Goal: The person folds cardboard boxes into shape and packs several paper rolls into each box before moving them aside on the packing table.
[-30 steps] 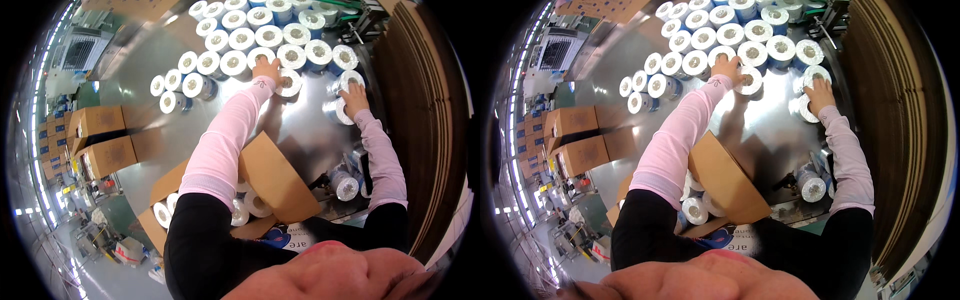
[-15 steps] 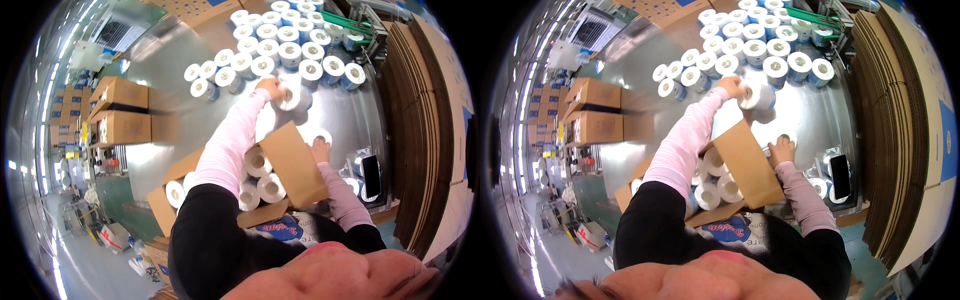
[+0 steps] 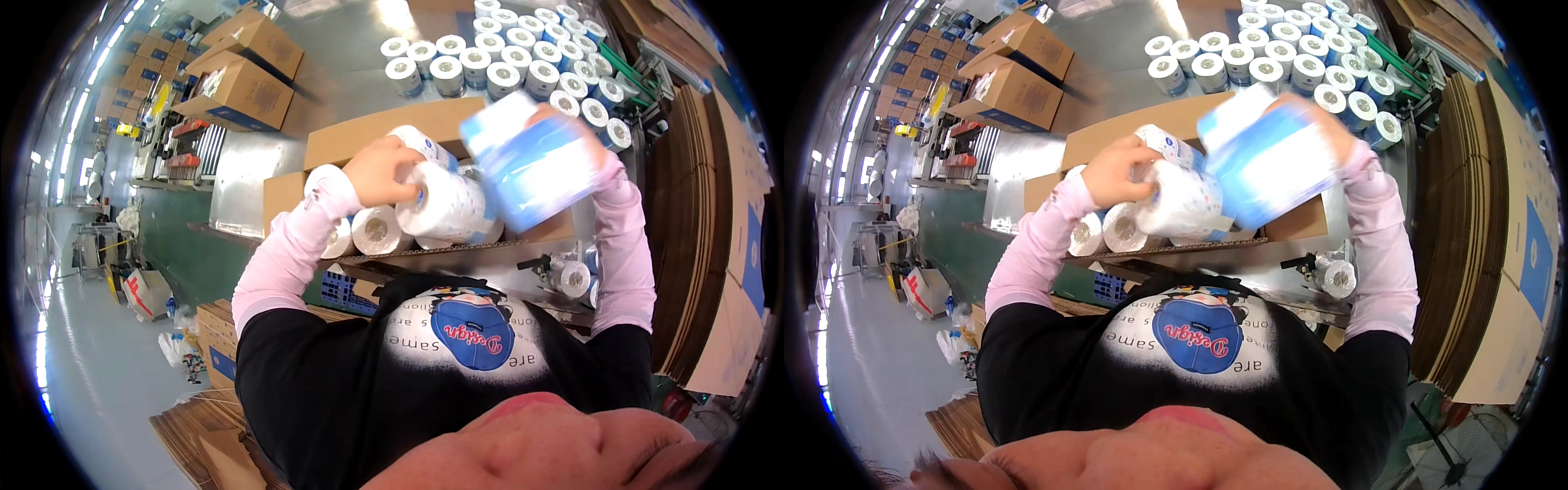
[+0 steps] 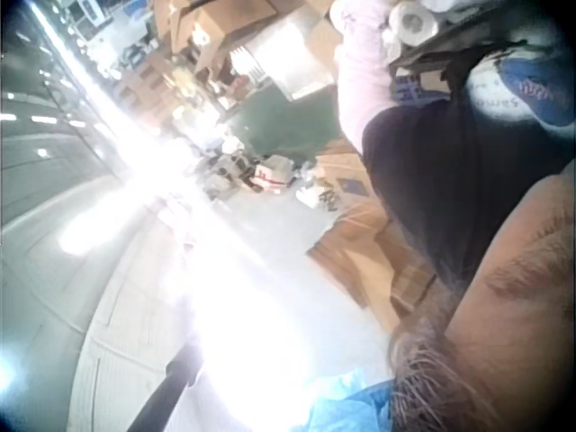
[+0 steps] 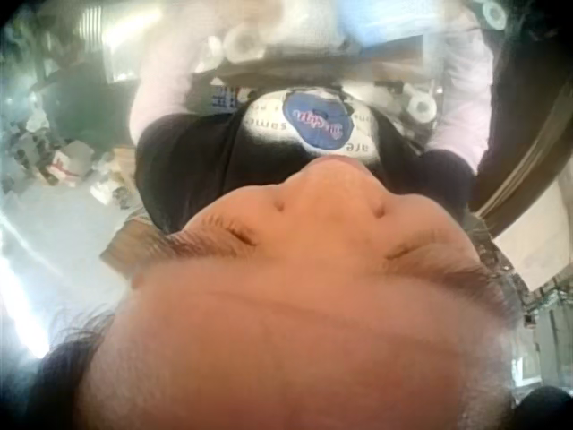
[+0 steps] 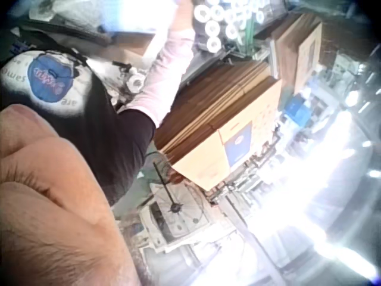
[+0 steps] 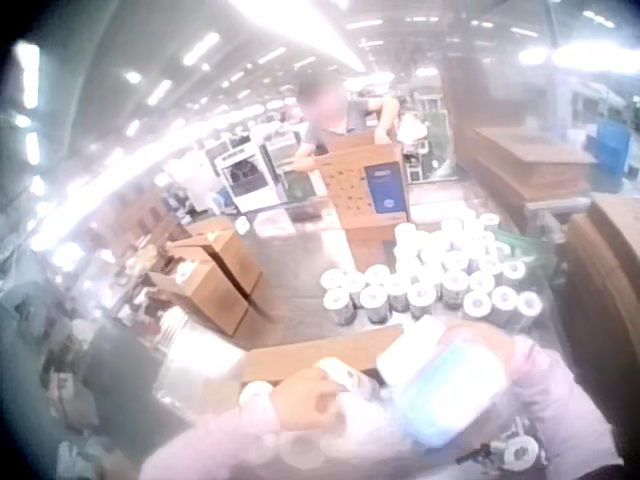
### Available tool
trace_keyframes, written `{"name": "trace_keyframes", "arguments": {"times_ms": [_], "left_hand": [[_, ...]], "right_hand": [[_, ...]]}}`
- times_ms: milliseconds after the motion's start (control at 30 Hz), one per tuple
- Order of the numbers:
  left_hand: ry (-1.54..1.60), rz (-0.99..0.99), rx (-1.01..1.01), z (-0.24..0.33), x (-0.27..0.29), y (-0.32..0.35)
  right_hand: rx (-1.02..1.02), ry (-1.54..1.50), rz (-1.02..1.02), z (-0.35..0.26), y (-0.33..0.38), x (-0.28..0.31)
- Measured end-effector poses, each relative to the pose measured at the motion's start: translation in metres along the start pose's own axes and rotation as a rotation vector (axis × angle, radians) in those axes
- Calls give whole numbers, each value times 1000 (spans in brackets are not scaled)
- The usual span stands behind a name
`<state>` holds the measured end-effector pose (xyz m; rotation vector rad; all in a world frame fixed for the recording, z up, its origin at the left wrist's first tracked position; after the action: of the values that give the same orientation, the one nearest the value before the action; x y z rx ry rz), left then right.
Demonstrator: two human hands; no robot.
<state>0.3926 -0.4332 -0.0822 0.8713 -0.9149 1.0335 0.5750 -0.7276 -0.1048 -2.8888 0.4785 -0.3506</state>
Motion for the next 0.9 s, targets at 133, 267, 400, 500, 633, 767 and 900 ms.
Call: {"name": "trace_keyframes", "arguments": {"times_ms": [133,267,400,500,633,767,900], "left_hand": [[-367,-27,-109,9,-58,14],[43,-36,-7,-3,-39,34],[0,375,348,-78,-4,113],[-247,492,764,-152,-13,193],[544,539,1149,-219,-64,237],[868,453,1013,-180,-53,216],[435,-125,241,-67,3,178]], "right_hand": [[-74,983,-369,-11,-52,-118],[-212,951,-281,34,-32,-155],[-322,713,-301,-8,9,-163],[-74,316,54,-3,61,-120],[-327,862,957,51,142,-45],[-380,-180,930,76,127,-53],[74,676,680,57,12,-141]]}}
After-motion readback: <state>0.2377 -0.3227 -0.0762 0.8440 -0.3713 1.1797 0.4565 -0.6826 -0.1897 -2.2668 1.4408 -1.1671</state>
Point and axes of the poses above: each hand's wrist, its own y-axis away from the middle knuckle, its own x-axis out of the back of the hand, z = x × y, the point moved 2 cm from there along -y, towards the middle knuckle, and after that the axes turned 13 degrees about -y, right-handed, at the moved point
